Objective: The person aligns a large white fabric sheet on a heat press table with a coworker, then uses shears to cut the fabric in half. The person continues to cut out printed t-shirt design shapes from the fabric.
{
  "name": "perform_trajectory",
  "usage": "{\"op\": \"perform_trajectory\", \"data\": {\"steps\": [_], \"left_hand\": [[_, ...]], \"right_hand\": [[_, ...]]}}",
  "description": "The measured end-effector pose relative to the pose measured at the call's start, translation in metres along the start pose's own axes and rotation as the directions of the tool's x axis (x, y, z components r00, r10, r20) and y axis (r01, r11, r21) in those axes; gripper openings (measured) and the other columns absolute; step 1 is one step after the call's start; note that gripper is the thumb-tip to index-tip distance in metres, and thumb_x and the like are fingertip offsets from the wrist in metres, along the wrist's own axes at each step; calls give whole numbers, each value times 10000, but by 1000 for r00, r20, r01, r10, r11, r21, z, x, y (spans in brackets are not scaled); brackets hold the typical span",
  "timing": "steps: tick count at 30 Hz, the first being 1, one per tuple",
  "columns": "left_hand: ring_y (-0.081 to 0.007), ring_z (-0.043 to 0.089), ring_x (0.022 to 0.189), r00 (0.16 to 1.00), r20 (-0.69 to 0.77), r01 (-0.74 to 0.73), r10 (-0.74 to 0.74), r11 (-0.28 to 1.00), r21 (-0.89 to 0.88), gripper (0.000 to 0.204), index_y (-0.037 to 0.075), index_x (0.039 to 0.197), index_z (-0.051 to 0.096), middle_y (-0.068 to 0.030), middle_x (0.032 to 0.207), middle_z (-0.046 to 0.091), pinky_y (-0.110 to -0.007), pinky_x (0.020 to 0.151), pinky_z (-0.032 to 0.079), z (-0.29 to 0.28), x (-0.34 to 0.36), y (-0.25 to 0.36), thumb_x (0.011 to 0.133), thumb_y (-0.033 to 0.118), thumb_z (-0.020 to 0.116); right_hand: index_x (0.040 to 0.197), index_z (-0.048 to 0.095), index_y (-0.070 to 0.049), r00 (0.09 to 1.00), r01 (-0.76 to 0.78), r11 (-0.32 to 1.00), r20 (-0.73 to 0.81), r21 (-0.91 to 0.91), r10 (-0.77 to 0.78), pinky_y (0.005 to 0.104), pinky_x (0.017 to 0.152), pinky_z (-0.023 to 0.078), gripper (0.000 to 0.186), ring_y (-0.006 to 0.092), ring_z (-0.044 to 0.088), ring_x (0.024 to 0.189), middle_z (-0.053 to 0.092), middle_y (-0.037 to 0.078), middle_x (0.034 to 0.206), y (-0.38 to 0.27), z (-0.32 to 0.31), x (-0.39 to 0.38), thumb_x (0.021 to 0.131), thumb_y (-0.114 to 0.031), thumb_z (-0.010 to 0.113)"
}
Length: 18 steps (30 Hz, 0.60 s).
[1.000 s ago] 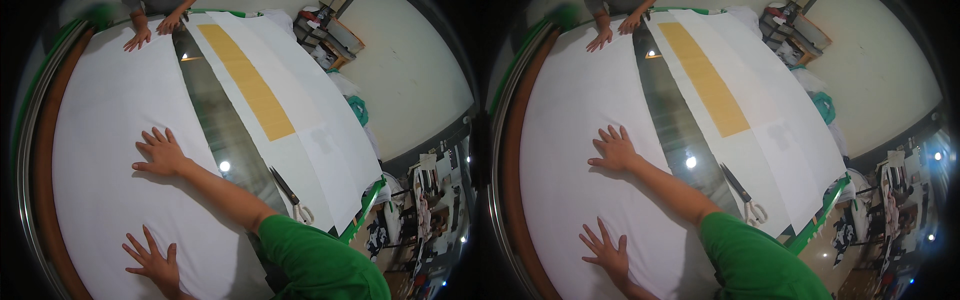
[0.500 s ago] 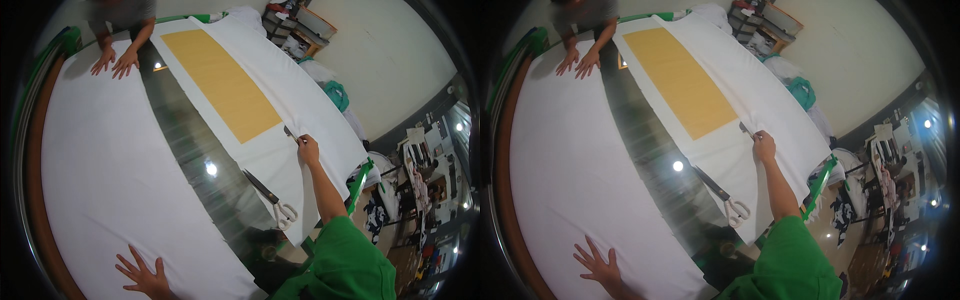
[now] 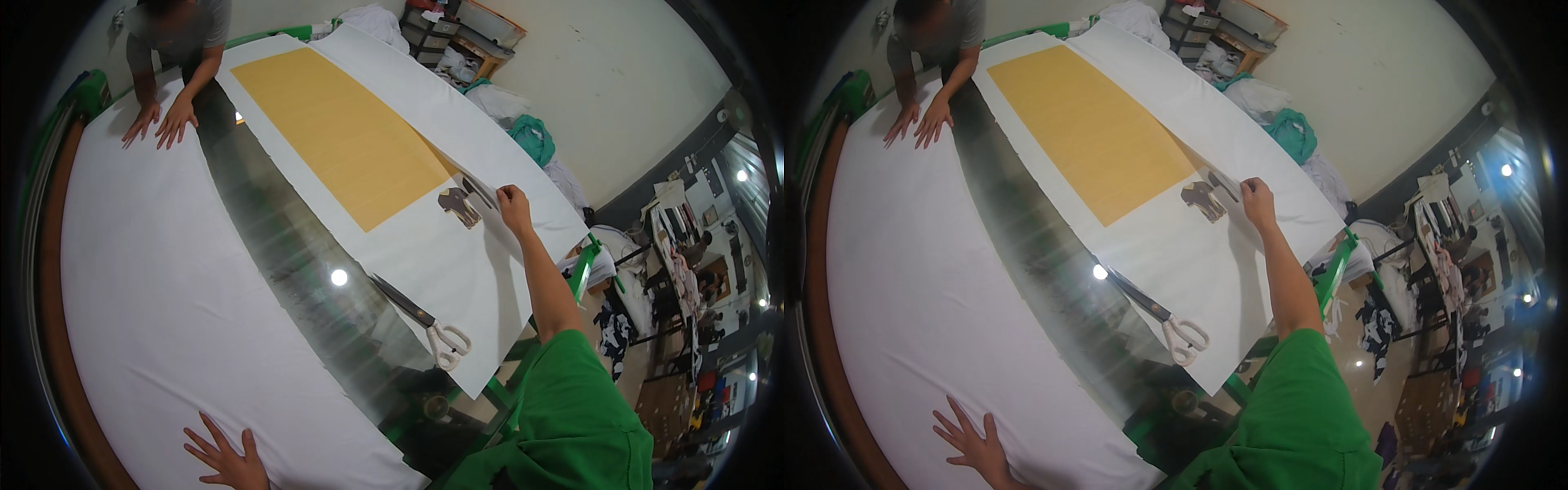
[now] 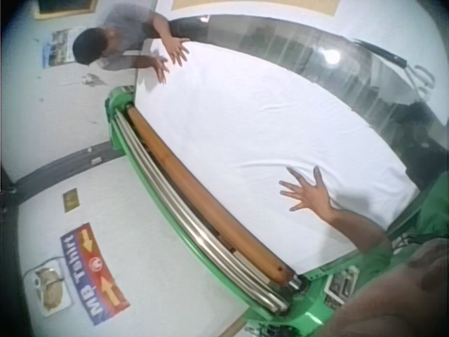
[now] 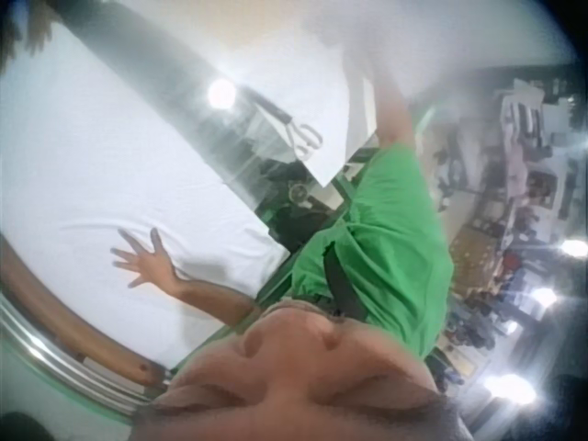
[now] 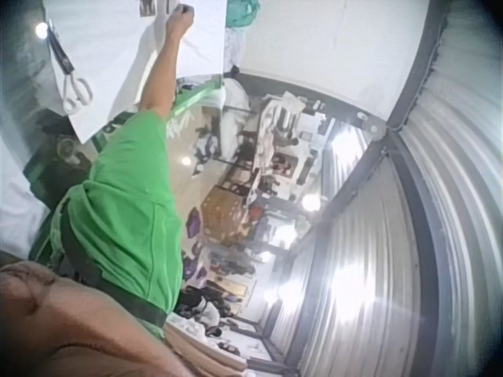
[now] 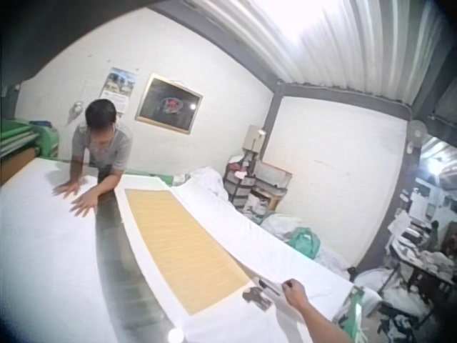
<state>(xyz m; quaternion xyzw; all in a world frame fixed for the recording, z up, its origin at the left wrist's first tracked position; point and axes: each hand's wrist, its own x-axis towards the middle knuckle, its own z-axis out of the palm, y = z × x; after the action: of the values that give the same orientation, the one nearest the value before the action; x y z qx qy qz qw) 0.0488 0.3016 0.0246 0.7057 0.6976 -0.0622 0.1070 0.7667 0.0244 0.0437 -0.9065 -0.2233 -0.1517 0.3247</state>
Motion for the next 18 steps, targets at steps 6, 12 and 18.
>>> {"op": "perform_trajectory", "data": {"steps": [6, 12, 18], "left_hand": [[-380, -19, 1665, 1000, 12, 4, -4, 1000, 20, 876, 368, 1719, 242, -65, 1822, 38, -866, 1147, -20, -3, 0, 1, 971, 411, 695], [-390, -26, 1663, 1000, 29, 10, -10, 1000, -14, 930, 364, 1720, 242, -77, 1821, 36, -879, 1133, -11, -8, -1, 4, 938, 434, 740], [-447, -58, 1650, 996, 91, 7, 1, 996, -87, 1143, 319, 1708, 301, -167, 1809, 44, -886, 1118, -35, -15, -6, -8, 758, 658, 838]], "right_hand": [[1087, 742, 24, 1000, 4, 998, -19, -55, -5, 467, 907, 567, 290, 415, 741, 1020, 769, 247, 1048, -8, -16, 9, 1005, -242, 659], [1093, 766, -53, 996, -63, 967, 38, -247, 74, 489, 938, 570, 258, 406, 740, 1066, 778, 213, 1093, -10, -25, 11, 969, -265, 688], [1187, 738, -96, 973, 184, 928, 194, -325, -125, 476, 916, 559, 348, 345, 735, 1069, 778, 141, 1131, -98, 26, -28, 948, -348, 728]]}}
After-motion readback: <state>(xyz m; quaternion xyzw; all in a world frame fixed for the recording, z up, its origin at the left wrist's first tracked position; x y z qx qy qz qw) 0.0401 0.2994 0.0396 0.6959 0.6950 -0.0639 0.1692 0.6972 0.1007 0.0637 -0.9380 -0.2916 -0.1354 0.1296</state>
